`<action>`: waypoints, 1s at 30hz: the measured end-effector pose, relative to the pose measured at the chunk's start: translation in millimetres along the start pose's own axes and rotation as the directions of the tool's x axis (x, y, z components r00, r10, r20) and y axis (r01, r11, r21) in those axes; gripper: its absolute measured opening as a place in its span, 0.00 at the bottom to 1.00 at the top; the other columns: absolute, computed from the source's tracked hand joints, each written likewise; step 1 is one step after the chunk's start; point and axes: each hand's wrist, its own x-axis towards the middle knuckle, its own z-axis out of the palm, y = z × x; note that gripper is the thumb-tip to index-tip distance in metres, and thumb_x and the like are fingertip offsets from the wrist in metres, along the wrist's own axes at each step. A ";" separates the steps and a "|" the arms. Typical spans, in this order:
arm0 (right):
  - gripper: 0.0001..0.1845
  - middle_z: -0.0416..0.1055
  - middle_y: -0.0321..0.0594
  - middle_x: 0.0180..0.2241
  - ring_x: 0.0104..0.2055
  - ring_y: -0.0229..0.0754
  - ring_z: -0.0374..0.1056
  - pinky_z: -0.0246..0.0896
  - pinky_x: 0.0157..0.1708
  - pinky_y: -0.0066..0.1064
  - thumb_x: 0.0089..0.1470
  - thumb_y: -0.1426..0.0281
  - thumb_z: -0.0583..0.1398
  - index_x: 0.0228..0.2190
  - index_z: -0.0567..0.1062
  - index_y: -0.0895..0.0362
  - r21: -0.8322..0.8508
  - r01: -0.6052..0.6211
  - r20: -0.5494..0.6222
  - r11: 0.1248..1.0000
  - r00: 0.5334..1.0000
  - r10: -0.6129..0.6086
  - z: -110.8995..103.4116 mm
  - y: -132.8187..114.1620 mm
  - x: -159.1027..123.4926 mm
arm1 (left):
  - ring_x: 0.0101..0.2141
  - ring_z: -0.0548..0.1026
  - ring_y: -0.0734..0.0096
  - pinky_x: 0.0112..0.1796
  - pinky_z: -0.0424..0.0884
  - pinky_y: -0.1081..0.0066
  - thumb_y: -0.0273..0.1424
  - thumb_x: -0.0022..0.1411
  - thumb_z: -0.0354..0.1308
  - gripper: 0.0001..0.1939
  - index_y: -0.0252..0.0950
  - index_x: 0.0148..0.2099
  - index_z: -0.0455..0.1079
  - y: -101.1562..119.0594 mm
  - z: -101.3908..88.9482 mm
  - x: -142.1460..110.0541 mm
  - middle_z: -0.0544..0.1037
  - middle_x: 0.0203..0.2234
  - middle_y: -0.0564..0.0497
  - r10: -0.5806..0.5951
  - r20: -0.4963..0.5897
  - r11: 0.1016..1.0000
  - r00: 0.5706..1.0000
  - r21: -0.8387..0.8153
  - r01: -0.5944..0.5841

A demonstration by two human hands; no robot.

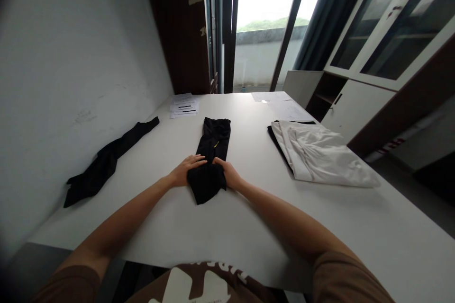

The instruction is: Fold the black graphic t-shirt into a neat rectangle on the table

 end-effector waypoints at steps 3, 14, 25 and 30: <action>0.09 0.70 0.31 0.27 0.32 0.42 0.67 0.65 0.36 0.32 0.57 0.60 0.58 0.32 0.69 0.53 0.047 -0.037 -0.058 0.998 0.998 0.040 -11.8 7.6 10.6 | 0.64 0.68 0.50 0.68 0.54 0.50 0.28 0.55 0.66 0.36 0.35 0.67 0.68 -1.8 12.8 12.7 0.72 0.63 0.41 -0.049 -0.083 0.993 0.995 -0.107 0.040; 0.35 0.73 0.48 0.58 0.51 0.51 0.75 0.69 0.53 0.40 0.54 0.73 0.61 0.64 0.69 0.51 -0.505 0.283 0.245 0.816 0.953 -0.179 -3.8 -23.5 -8.2 | 0.60 0.73 0.57 0.65 0.62 0.58 0.32 0.62 0.61 0.19 0.38 0.55 0.80 -14.4 12.9 15.9 0.80 0.55 0.46 -0.094 -0.110 0.920 0.990 -0.390 0.044; 0.17 0.76 0.46 0.54 0.52 0.49 0.75 0.68 0.52 0.36 0.59 0.67 0.63 0.50 0.78 0.53 -0.177 0.359 0.222 0.916 0.922 -0.318 1.3 -36.6 -17.8 | 0.53 0.76 0.55 0.57 0.68 0.60 0.29 0.58 0.59 0.22 0.39 0.53 0.81 -0.2 -8.0 3.1 0.82 0.50 0.46 -0.212 -0.032 0.794 0.977 -0.588 0.153; 0.17 0.79 0.43 0.43 0.46 0.48 0.75 0.68 0.48 0.35 0.61 0.62 0.62 0.48 0.79 0.58 0.096 0.104 0.258 0.990 0.958 -0.126 -4.0 -41.1 -18.2 | 0.45 0.79 0.59 0.53 0.71 0.61 0.23 0.53 0.51 0.22 0.37 0.43 0.83 1.6 -8.6 3.1 0.84 0.40 0.48 -0.322 -0.071 0.772 0.944 -0.597 0.218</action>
